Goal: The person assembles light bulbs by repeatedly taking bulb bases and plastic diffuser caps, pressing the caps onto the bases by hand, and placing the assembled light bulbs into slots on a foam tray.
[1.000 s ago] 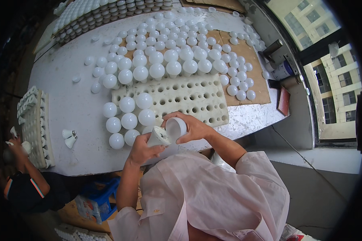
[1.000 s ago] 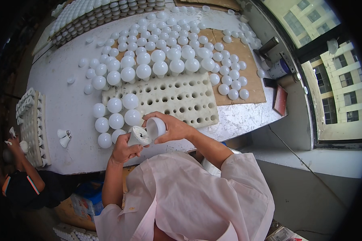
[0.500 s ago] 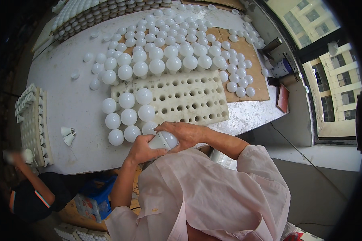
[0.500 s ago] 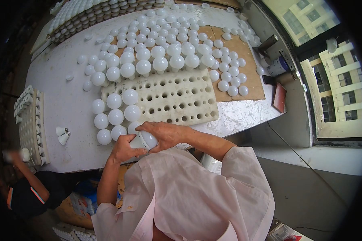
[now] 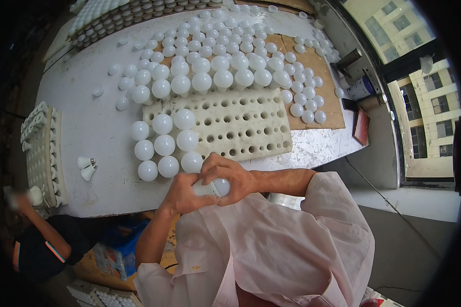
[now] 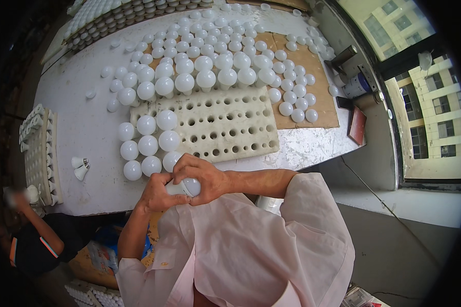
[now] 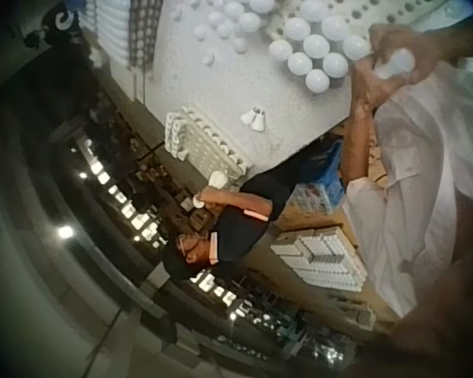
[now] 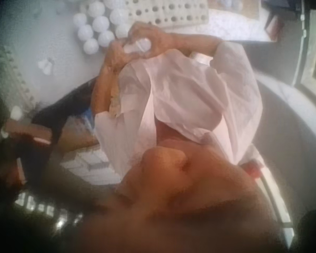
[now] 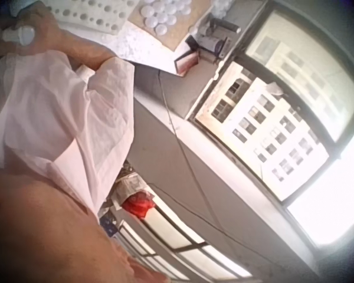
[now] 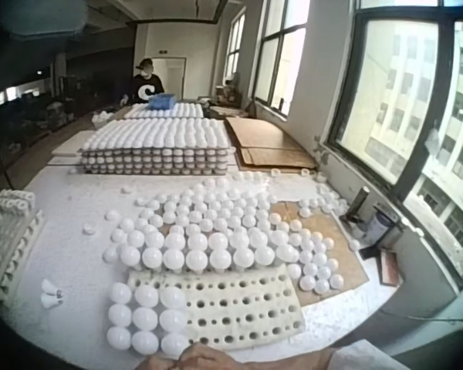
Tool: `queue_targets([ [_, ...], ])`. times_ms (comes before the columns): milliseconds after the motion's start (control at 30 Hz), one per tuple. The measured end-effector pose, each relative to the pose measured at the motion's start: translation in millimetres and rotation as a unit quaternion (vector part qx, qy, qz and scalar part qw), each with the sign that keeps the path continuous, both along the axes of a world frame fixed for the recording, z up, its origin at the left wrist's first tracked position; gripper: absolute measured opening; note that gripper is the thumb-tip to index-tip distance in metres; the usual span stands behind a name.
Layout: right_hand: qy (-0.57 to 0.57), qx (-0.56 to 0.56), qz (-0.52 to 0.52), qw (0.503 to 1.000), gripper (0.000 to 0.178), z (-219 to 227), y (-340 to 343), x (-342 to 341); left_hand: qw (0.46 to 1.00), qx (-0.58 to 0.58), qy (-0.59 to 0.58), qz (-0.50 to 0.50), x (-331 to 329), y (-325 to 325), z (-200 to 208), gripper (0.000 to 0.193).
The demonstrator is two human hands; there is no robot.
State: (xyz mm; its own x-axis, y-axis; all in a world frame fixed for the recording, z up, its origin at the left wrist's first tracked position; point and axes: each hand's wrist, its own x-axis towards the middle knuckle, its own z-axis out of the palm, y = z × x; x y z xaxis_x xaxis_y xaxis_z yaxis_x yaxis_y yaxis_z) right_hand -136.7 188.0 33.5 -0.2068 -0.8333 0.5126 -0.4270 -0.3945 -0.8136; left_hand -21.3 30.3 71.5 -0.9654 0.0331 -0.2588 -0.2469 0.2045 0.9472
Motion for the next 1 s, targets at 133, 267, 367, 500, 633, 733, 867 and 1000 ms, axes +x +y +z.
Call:
queue_targets([
  [133,-0.024,0.005,0.001,1.0,0.046,-1,-1,-2,1.0,0.0,-0.016,0.01,-1,2,-4,0.051],
  [267,-0.009,0.014,-0.006,1.0,0.059,-12,-7,-7,0.989,0.101,-0.106,-0.01,-3,-12,-33,0.037],
  [367,-0.117,0.046,-0.065,0.99,0.075,-10,-8,-2,0.883,0.445,-0.147,0.042,1,-19,-76,0.041],
  [500,-0.314,0.241,-0.07,0.916,0.084,-12,-8,2,0.779,0.614,-0.115,0.055,-4,-10,-86,0.047],
  [633,-0.24,0.238,-0.169,0.926,0.086,-29,-7,-11,0.84,0.507,-0.161,0.106,8,-17,-82,0.053],
  [733,-0.155,0.186,-0.356,0.903,0.082,-32,0,-52,0.898,0.38,-0.142,0.17,34,-28,-86,0.04],
  [867,-0.011,0.207,-0.419,0.884,0.083,-50,-23,-98,0.892,0.364,-0.062,0.262,60,-55,-86,0.029],
  [1000,0.107,0.236,-0.342,0.903,0.078,-72,-49,-101,0.89,0.29,-0.015,0.35,76,-92,-91,0.027],
])
